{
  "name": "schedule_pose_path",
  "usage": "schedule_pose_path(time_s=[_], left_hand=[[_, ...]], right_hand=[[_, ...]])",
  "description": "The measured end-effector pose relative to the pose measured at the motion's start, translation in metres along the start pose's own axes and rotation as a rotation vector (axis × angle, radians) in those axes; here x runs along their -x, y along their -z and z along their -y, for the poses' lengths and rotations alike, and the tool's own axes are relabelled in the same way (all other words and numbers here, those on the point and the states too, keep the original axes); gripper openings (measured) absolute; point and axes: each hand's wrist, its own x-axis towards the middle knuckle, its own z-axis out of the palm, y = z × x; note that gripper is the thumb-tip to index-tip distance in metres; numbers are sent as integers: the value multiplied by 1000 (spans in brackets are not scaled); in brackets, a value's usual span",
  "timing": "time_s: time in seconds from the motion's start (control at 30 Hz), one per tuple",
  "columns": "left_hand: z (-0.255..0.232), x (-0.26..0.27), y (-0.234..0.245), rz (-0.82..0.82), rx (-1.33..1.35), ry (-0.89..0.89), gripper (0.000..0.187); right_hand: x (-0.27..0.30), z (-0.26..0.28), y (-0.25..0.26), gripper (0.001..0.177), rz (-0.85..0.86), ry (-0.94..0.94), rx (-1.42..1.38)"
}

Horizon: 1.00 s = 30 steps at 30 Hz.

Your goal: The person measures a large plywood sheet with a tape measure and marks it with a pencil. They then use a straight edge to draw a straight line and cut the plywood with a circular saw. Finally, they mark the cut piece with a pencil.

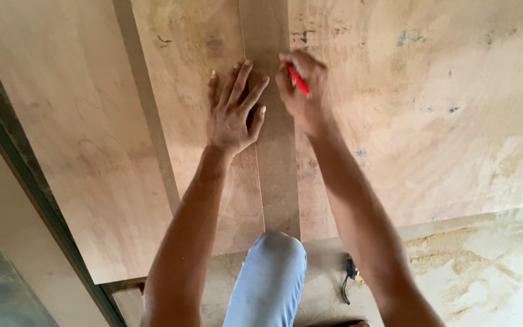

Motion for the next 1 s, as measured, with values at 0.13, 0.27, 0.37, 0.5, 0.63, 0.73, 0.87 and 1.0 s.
schedule_pose_path(time_s=[0.13,0.27,0.37,0.5,0.63,0.73,0.87,1.0], left_hand=[[-1,1,2,9,-7,10,54],[0,0,0,7,-22,-2,54],[0,2,-1,11,-29,-1,56],[5,0,-4,-1,-71,-21,56],[3,5,-8,-31,-21,-10,59],[4,0,-3,-68,-1,-22,64],[-3,1,-3,-37,-34,-18,65],[-4,-3,0,-21,-52,-13,65]], right_hand=[[38,17,7,13,-49,27,-40],[88,42,24,17,41,15,17],[123,53,34,15,-2,-99,38],[138,45,43,22,-132,-189,-27],[117,25,47,28,-19,-386,-128],[89,14,38,30,20,-127,-11],[83,8,33,34,96,-6,131],[79,5,30,36,18,63,95]])
